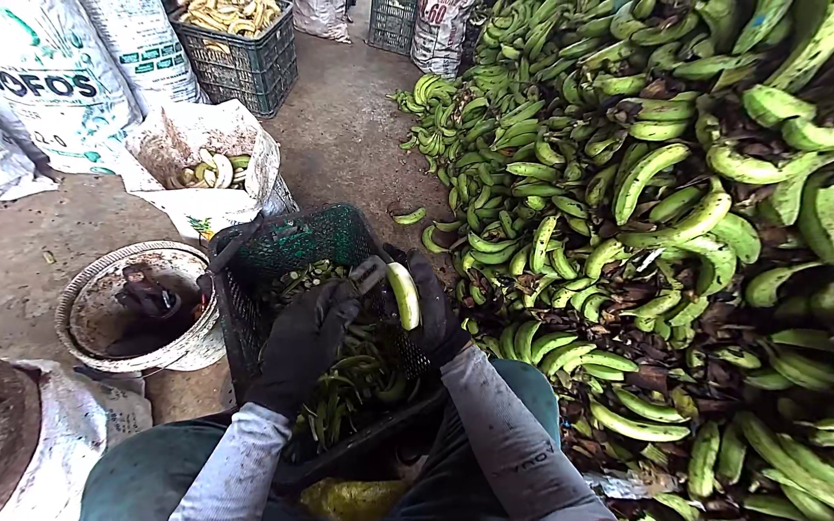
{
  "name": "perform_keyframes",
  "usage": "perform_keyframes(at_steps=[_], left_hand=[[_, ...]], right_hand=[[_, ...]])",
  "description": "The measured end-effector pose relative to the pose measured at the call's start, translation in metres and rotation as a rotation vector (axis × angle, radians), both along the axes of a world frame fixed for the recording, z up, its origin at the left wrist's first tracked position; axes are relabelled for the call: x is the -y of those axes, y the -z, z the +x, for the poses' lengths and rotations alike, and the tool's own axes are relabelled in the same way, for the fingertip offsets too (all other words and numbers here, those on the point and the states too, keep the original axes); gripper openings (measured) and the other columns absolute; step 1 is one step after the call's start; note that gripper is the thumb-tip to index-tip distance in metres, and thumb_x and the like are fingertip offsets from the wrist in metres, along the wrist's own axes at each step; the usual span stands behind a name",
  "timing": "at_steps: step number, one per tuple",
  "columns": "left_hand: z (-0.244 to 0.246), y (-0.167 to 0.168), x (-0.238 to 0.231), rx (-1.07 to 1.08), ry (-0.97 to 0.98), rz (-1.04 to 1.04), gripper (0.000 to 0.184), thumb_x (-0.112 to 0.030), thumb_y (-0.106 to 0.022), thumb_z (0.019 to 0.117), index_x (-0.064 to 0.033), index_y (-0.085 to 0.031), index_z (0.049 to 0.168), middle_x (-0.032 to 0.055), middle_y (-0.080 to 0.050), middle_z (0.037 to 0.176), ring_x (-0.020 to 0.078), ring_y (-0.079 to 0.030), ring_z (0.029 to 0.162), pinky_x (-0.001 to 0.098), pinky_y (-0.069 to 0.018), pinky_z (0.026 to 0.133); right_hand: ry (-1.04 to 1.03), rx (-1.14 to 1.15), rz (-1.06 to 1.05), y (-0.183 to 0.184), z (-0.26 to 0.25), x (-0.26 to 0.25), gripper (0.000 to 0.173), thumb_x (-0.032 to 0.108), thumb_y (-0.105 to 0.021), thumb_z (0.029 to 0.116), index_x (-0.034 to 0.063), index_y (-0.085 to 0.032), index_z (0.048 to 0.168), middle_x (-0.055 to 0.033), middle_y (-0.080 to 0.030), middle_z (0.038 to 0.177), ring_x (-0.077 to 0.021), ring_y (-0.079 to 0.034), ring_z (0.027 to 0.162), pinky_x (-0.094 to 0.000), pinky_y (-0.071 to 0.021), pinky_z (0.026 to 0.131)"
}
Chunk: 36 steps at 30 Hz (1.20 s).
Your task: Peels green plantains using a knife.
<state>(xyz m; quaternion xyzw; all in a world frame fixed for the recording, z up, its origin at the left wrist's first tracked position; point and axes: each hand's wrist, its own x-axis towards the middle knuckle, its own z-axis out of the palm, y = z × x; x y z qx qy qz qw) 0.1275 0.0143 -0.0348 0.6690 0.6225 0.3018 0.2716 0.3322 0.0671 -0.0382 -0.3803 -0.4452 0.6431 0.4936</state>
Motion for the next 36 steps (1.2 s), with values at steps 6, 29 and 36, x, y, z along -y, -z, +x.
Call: perform_keyframes(at_steps=[6, 29, 36], left_hand=[[0.018, 0.021, 0.009, -0.314, 0.107, 0.467, 0.065, -0.067, -0.043, 0.0989, -0.0219, -0.063, 0.141, 0.02, -0.07, 0.104, 0.0406, -0.068, 0.098, 0.0599, -0.0543, 0.084], [0.022, 0.022, 0.009, -0.23, 0.021, 0.232, 0.062, -0.059, -0.046, 0.0993, -0.0189, -0.061, 0.144, 0.024, -0.068, 0.115, 0.0434, -0.066, 0.103, 0.0608, -0.0535, 0.086], [0.006, 0.008, -0.005, 0.05, -0.124, -0.101, 0.053, -0.05, -0.044, 0.1067, -0.0182, -0.053, 0.149, 0.0157, -0.064, 0.132, 0.0325, -0.063, 0.12, 0.0583, -0.0482, 0.102]], right_hand=[[-0.097, -0.588, -0.351, 0.006, 0.004, -0.009, 0.041, 0.047, -0.039, 0.1034, 0.0153, -0.063, 0.102, -0.0027, -0.065, 0.079, -0.013, -0.065, 0.064, -0.0312, -0.0576, 0.058], [-0.027, -0.25, -0.168, 0.01, -0.003, -0.003, 0.038, 0.037, -0.033, 0.1099, 0.0139, -0.06, 0.123, -0.005, -0.068, 0.097, -0.0142, -0.067, 0.085, -0.0339, -0.0588, 0.075], [-0.074, -0.127, -0.121, 0.006, -0.003, 0.006, 0.027, 0.032, -0.039, 0.1062, 0.0148, -0.06, 0.106, 0.0014, -0.056, 0.073, -0.0059, -0.053, 0.058, -0.0207, -0.0479, 0.053]])
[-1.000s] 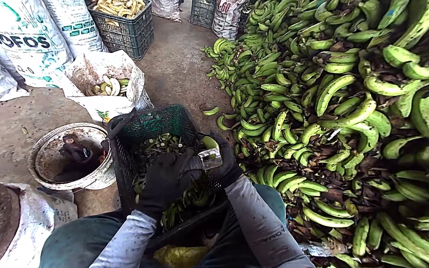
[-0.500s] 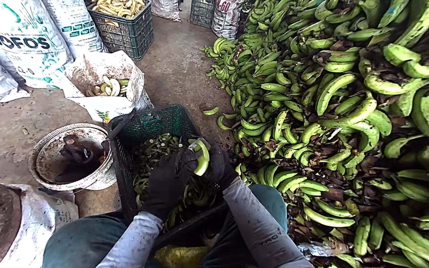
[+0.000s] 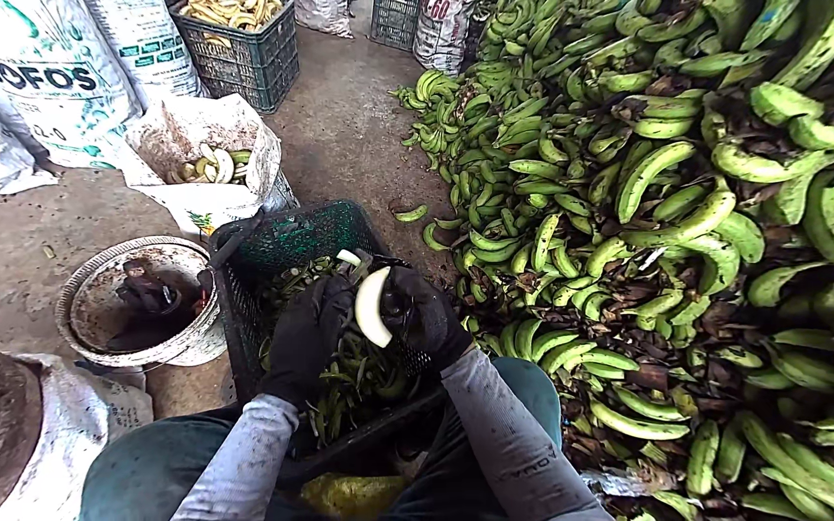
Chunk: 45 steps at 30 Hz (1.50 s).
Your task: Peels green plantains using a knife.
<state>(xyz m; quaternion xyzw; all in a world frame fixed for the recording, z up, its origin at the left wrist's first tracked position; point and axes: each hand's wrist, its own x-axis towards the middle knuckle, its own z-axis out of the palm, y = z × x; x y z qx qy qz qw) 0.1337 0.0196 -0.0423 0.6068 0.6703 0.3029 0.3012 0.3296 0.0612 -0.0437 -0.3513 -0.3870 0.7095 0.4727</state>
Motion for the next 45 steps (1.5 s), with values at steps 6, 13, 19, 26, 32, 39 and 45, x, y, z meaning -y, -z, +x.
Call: perform_keyframes(at_steps=[6, 13, 19, 26, 32, 39, 45], left_hand=[[0.004, 0.009, 0.004, 0.539, 0.014, -0.116, 0.046, -0.044, -0.045, 0.1082, -0.0158, -0.055, 0.142, 0.0074, -0.068, 0.113, 0.014, -0.067, 0.097, 0.0361, -0.0561, 0.087], [-0.029, 0.004, 0.01, 0.653, -0.044, -0.132, 0.044, -0.046, -0.046, 0.1078, -0.0208, -0.053, 0.144, 0.0045, -0.066, 0.104, 0.0139, -0.065, 0.083, 0.0328, -0.057, 0.075], [-0.04, -0.019, 0.026, 0.788, 0.002, -0.047, 0.041, -0.049, -0.046, 0.1067, -0.0259, -0.055, 0.139, 0.0002, -0.065, 0.098, 0.0109, -0.062, 0.078, 0.0271, -0.0542, 0.07], [-0.043, -0.019, 0.018, 0.883, -0.015, -0.002, 0.037, -0.041, -0.046, 0.1086, -0.0219, -0.057, 0.138, 0.0023, -0.065, 0.095, 0.0118, -0.062, 0.076, 0.0269, -0.0552, 0.069], [-0.034, -0.006, 0.0, 1.081, -0.246, -0.142, 0.033, -0.033, -0.065, 0.1011, -0.0123, -0.058, 0.126, 0.0034, -0.065, 0.087, 0.0114, -0.061, 0.067, 0.027, -0.0551, 0.064], [-0.008, 0.014, -0.004, 1.27, -0.107, -0.272, 0.037, -0.041, -0.041, 0.1101, -0.0089, -0.057, 0.121, 0.0048, -0.061, 0.082, 0.0124, -0.058, 0.062, 0.0275, -0.0543, 0.062], [-0.009, 0.03, -0.004, 1.366, 0.266, 0.011, 0.034, -0.039, -0.043, 0.1076, -0.0125, -0.059, 0.121, 0.0024, -0.069, 0.099, 0.0093, -0.068, 0.087, 0.0253, -0.0585, 0.074]], right_hand=[[-0.171, -0.134, -0.345, 0.022, -0.025, 0.008, 0.04, 0.034, -0.03, 0.1108, 0.008, -0.06, 0.107, -0.0076, -0.068, 0.089, -0.0154, -0.067, 0.076, -0.0282, -0.057, 0.064], [-0.202, 1.153, 0.027, 0.059, -0.005, -0.019, 0.041, 0.028, -0.041, 0.1098, 0.0042, -0.057, 0.14, -0.0193, -0.065, 0.127, -0.0285, -0.063, 0.115, -0.0463, -0.0493, 0.102], [-0.532, 1.569, -0.175, 0.109, -0.002, -0.015, 0.043, 0.026, -0.041, 0.1088, -0.0011, -0.052, 0.141, -0.0241, -0.056, 0.14, -0.037, -0.053, 0.132, -0.0554, -0.0409, 0.11], [-0.531, 1.819, -0.248, 0.167, -0.018, -0.021, 0.06, 0.041, -0.056, 0.1004, 0.0053, -0.047, 0.148, -0.0217, -0.059, 0.139, -0.0387, -0.058, 0.127, -0.0618, -0.0461, 0.101], [-0.537, 1.642, 0.062, 0.09, -0.029, -0.035, 0.052, 0.034, -0.058, 0.1016, 0.0051, -0.052, 0.144, -0.0226, -0.061, 0.135, -0.0395, -0.059, 0.125, -0.06, -0.0445, 0.105], [-0.059, 1.448, 1.33, -0.002, -0.025, -0.028, 0.047, 0.017, -0.065, 0.0918, 0.0185, -0.064, 0.139, -0.0201, -0.065, 0.128, -0.0424, -0.068, 0.095, -0.0542, -0.0566, 0.067], [-0.039, 0.899, 1.275, -0.012, -0.01, -0.003, 0.042, 0.012, -0.05, 0.0996, 0.0097, -0.059, 0.14, -0.014, -0.06, 0.142, -0.0264, -0.064, 0.123, -0.0444, -0.058, 0.096]])
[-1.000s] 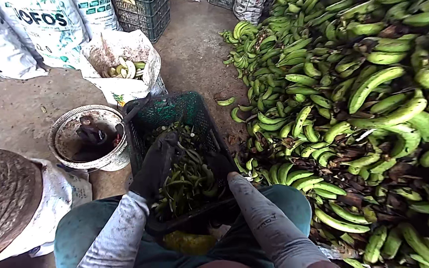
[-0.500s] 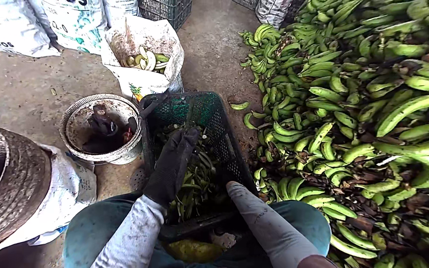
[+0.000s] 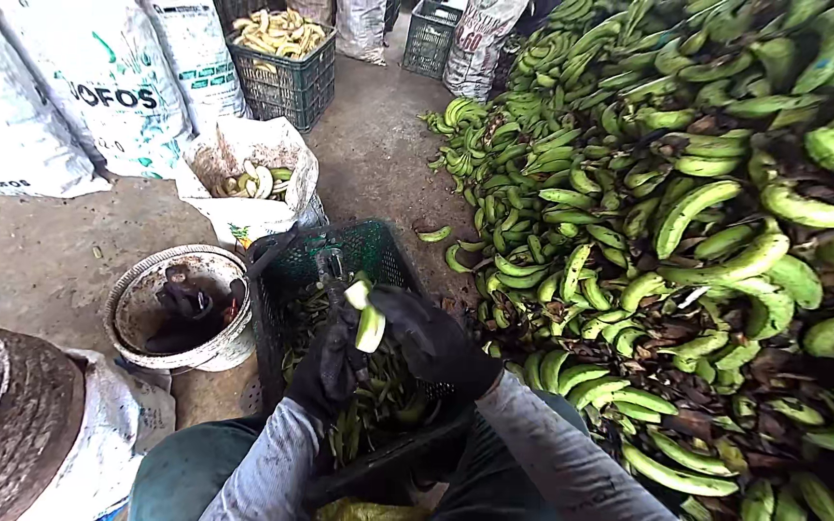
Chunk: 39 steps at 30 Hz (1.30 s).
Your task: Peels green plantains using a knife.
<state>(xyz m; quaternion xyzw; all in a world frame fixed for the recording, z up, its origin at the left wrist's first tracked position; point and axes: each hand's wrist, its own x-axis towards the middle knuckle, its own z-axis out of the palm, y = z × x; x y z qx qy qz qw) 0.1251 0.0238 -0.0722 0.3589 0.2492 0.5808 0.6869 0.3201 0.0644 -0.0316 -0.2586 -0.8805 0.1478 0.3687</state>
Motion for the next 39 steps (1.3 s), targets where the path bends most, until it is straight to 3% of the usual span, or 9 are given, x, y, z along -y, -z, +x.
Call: perform_keyframes(at_steps=[4, 7, 11, 16, 19, 22, 27, 31, 39], left_hand=[[0.011, -0.008, 0.002, -0.089, -0.072, -0.001, 0.024, -0.02, -0.046, 0.1043, -0.0083, -0.062, 0.118, 0.0008, -0.071, 0.097, 0.0079, -0.069, 0.089, 0.026, -0.0591, 0.079], [0.033, -0.025, -0.007, -0.475, -0.177, -0.077, 0.02, -0.014, -0.057, 0.1011, -0.0053, -0.062, 0.118, 0.0031, -0.068, 0.09, 0.0094, -0.065, 0.076, 0.027, -0.0571, 0.068], [0.039, -0.039, -0.014, -1.242, -0.265, -0.087, 0.039, -0.024, -0.068, 0.0957, -0.0072, -0.063, 0.131, 0.0152, -0.067, 0.121, 0.0274, -0.065, 0.112, 0.0517, -0.0517, 0.099], [0.012, -0.04, -0.011, -1.094, -0.387, -0.145, 0.047, -0.05, -0.062, 0.099, -0.0125, -0.061, 0.126, 0.0062, -0.065, 0.09, 0.0181, -0.063, 0.079, 0.0435, -0.0542, 0.075], [0.002, -0.044, -0.004, -1.087, -0.434, -0.019, 0.053, -0.051, -0.035, 0.1083, -0.0159, -0.05, 0.145, 0.0089, -0.067, 0.107, 0.0173, -0.066, 0.091, 0.0419, -0.0562, 0.081], [0.009, -0.045, 0.006, -1.228, -0.393, 0.188, 0.064, -0.06, -0.032, 0.1058, -0.0121, -0.055, 0.142, 0.0102, -0.068, 0.116, 0.0195, -0.066, 0.101, 0.0454, -0.055, 0.09], [0.021, -0.03, 0.013, -1.46, -0.392, 0.492, 0.073, -0.062, -0.028, 0.1036, -0.0088, -0.056, 0.146, 0.018, -0.068, 0.127, 0.0348, -0.067, 0.115, 0.0572, -0.0533, 0.096], [0.032, -0.023, 0.017, -1.506, -0.471, 0.607, 0.072, -0.063, -0.032, 0.1034, -0.0099, -0.062, 0.141, 0.0184, -0.072, 0.115, 0.0357, -0.07, 0.104, 0.0545, -0.0566, 0.089], [0.035, -0.023, 0.021, -1.651, -0.423, 0.546, 0.064, -0.06, -0.043, 0.0996, -0.0169, -0.062, 0.143, 0.0204, -0.07, 0.112, 0.042, -0.068, 0.099, 0.0584, -0.0559, 0.082]], right_hand=[[0.163, -0.561, -0.871, -0.011, 0.004, 0.006, 0.051, 0.035, -0.039, 0.1054, 0.0139, -0.044, 0.152, -0.007, -0.061, 0.133, -0.0157, -0.065, 0.108, -0.0345, -0.0578, 0.088], [0.103, -0.683, -1.165, 0.012, -0.003, 0.003, 0.057, 0.046, -0.024, 0.1103, 0.0052, -0.053, 0.137, -0.0135, -0.067, 0.114, -0.0197, -0.067, 0.099, -0.0388, -0.0589, 0.084], [0.262, -0.493, -1.164, 0.014, -0.009, 0.014, 0.053, 0.037, -0.021, 0.1125, 0.0026, -0.049, 0.142, -0.0116, -0.063, 0.122, -0.0109, -0.063, 0.107, -0.031, -0.0545, 0.092], [0.118, -0.669, -1.233, 0.024, 0.005, -0.004, 0.045, 0.038, -0.037, 0.1081, 0.005, -0.058, 0.131, -0.0093, -0.066, 0.106, -0.0162, -0.065, 0.092, -0.0346, -0.0567, 0.082], [-0.058, -0.829, -1.307, 0.01, 0.02, -0.014, 0.038, 0.039, -0.035, 0.1072, 0.0122, -0.059, 0.119, -0.0042, -0.065, 0.09, -0.0113, -0.063, 0.075, -0.0265, -0.0557, 0.067], [-0.133, -0.825, -1.311, 0.002, 0.031, -0.021, 0.04, 0.044, -0.035, 0.1086, 0.0131, -0.059, 0.115, -0.0038, -0.063, 0.084, -0.0095, -0.062, 0.066, -0.0221, -0.0539, 0.056], [0.179, -0.31, -0.805, -0.003, 0.04, -0.014, 0.054, 0.038, -0.037, 0.1061, 0.0144, -0.042, 0.154, -0.0053, -0.054, 0.146, -0.0085, -0.056, 0.125, -0.0312, -0.0472, 0.105], [0.147, -0.84, -1.175, -0.003, 0.028, -0.018, 0.042, 0.042, -0.034, 0.1089, 0.0151, -0.059, 0.128, -0.0029, -0.067, 0.093, -0.0105, -0.065, 0.078, -0.0287, -0.0579, 0.07], [0.174, -0.845, -1.2, 0.003, 0.028, -0.02, 0.038, 0.041, -0.035, 0.1095, 0.0154, -0.06, 0.123, -0.0038, -0.066, 0.092, -0.0123, -0.065, 0.079, -0.0308, -0.0574, 0.072]])
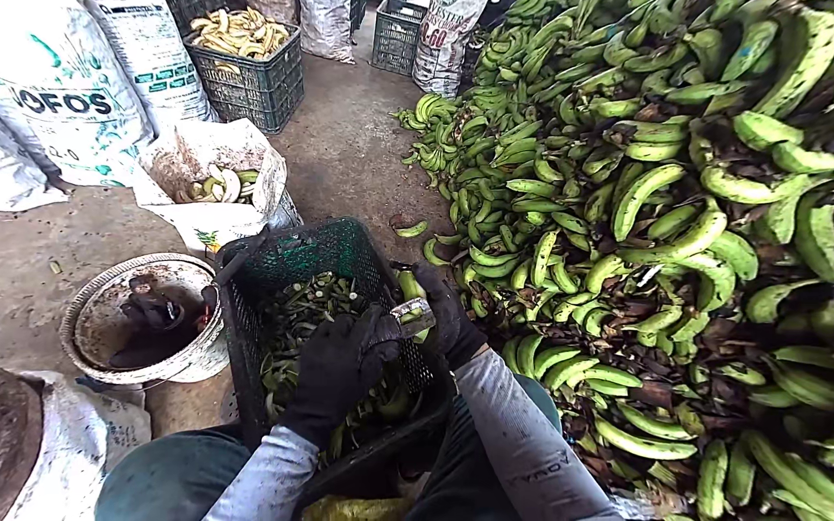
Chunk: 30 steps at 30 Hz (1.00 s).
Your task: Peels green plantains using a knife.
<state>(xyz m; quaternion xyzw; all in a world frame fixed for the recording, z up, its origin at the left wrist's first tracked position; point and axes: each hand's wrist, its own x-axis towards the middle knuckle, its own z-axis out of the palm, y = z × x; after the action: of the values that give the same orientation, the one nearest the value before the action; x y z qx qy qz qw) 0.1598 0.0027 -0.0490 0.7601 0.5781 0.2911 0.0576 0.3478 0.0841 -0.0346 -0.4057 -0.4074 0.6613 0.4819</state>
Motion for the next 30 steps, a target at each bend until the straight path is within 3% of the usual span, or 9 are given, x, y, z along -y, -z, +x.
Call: perform_keyframes(at_steps=[4, 7, 10, 13, 18, 21, 24, 27, 30], left_hand=[[-0.013, -0.01, -0.004, 0.078, -0.135, -0.074, 0.058, -0.051, -0.05, 0.1006, -0.0127, -0.061, 0.143, 0.0234, -0.069, 0.118, 0.0443, -0.067, 0.106, 0.0614, -0.0544, 0.087], [-0.014, -0.011, -0.005, 0.149, -0.077, -0.085, 0.063, -0.053, -0.044, 0.1013, -0.0113, -0.057, 0.146, 0.0216, -0.068, 0.124, 0.0407, -0.066, 0.113, 0.0594, -0.0529, 0.094], [0.0, -0.004, 0.0, 0.13, 0.028, -0.052, 0.061, -0.056, -0.045, 0.1011, -0.0144, -0.059, 0.144, 0.0199, -0.069, 0.12, 0.0396, -0.067, 0.108, 0.0579, -0.0547, 0.09], [0.009, 0.001, 0.001, 0.105, 0.063, -0.102, 0.058, -0.051, -0.05, 0.1001, -0.016, -0.059, 0.145, 0.021, -0.069, 0.117, 0.0414, -0.067, 0.105, 0.0577, -0.0552, 0.086], [0.005, -0.004, -0.009, 0.331, 0.009, -0.371, 0.055, -0.044, -0.049, 0.1039, -0.0137, -0.053, 0.149, 0.0161, -0.062, 0.136, 0.0309, -0.06, 0.125, 0.0513, -0.0471, 0.107], [0.002, -0.005, -0.015, 0.554, -0.089, -0.471, 0.053, -0.049, -0.048, 0.1041, -0.0161, -0.054, 0.145, 0.0109, -0.066, 0.125, 0.023, -0.065, 0.112, 0.0485, -0.0519, 0.098], [0.0, -0.004, -0.018, 0.591, -0.181, -0.489, 0.05, -0.05, -0.048, 0.1047, -0.0182, -0.055, 0.142, 0.0103, -0.067, 0.114, 0.0235, -0.066, 0.099, 0.0501, -0.0535, 0.088], [0.003, -0.003, -0.016, 0.499, -0.16, -0.469, 0.059, -0.052, -0.048, 0.1036, -0.015, -0.051, 0.149, 0.0149, -0.062, 0.133, 0.0291, -0.061, 0.121, 0.0536, -0.0488, 0.103], [0.007, -0.003, -0.01, 0.468, -0.126, -0.435, 0.061, -0.052, -0.048, 0.1034, -0.0104, -0.051, 0.149, 0.0173, -0.06, 0.137, 0.0303, -0.059, 0.125, 0.0515, -0.0471, 0.106]], right_hand=[[0.017, 0.276, 0.163, 0.001, 0.016, -0.007, 0.05, 0.044, -0.037, 0.1063, 0.0227, -0.045, 0.151, -0.006, -0.065, 0.113, -0.0136, -0.064, 0.093, -0.0337, -0.0547, 0.083], [0.017, -0.059, 0.038, -0.001, 0.009, -0.006, 0.042, 0.043, -0.034, 0.1079, 0.0175, -0.054, 0.135, -0.0043, -0.063, 0.086, -0.0122, -0.063, 0.067, -0.0284, -0.0569, 0.06], [-0.005, -0.246, -0.139, 0.002, 0.001, -0.003, 0.043, 0.047, -0.032, 0.1081, 0.0147, -0.061, 0.113, -0.0044, -0.066, 0.087, -0.0139, -0.065, 0.075, -0.033, -0.0573, 0.068], [-0.037, -0.375, -0.245, 0.007, -0.005, 0.002, 0.046, 0.048, -0.032, 0.1076, 0.0116, -0.06, 0.104, -0.0052, -0.064, 0.079, -0.0141, -0.064, 0.067, -0.0308, -0.0574, 0.061], [0.002, 0.049, 0.006, 0.001, -0.015, 0.015, 0.038, 0.036, -0.03, 0.1113, 0.0116, -0.06, 0.116, -0.0015, -0.064, 0.088, -0.0086, -0.063, 0.078, -0.0267, -0.0558, 0.071], [-0.08, 0.297, 0.215, 0.003, -0.013, 0.015, 0.043, 0.035, -0.03, 0.1104, 0.0104, -0.06, 0.129, -0.0031, -0.066, 0.106, -0.0087, -0.063, 0.095, -0.0291, -0.0548, 0.086], [-0.05, 0.304, 0.228, 0.006, -0.016, 0.018, 0.044, 0.034, -0.032, 0.1078, 0.0079, -0.058, 0.131, -0.0049, -0.065, 0.109, -0.0096, -0.064, 0.096, -0.0299, -0.0552, 0.086], [0.047, 0.426, 0.237, 0.01, -0.022, 0.019, 0.047, 0.029, -0.025, 0.1108, 0.0055, -0.055, 0.138, -0.0097, -0.064, 0.121, -0.0104, -0.062, 0.107, -0.0301, -0.0529, 0.095], [0.17, 0.607, 0.267, 0.003, -0.028, 0.02, 0.044, 0.025, -0.026, 0.1114, 0.003, -0.059, 0.131, -0.0111, -0.065, 0.111, -0.0109, -0.062, 0.1, -0.0304, -0.0528, 0.091]])
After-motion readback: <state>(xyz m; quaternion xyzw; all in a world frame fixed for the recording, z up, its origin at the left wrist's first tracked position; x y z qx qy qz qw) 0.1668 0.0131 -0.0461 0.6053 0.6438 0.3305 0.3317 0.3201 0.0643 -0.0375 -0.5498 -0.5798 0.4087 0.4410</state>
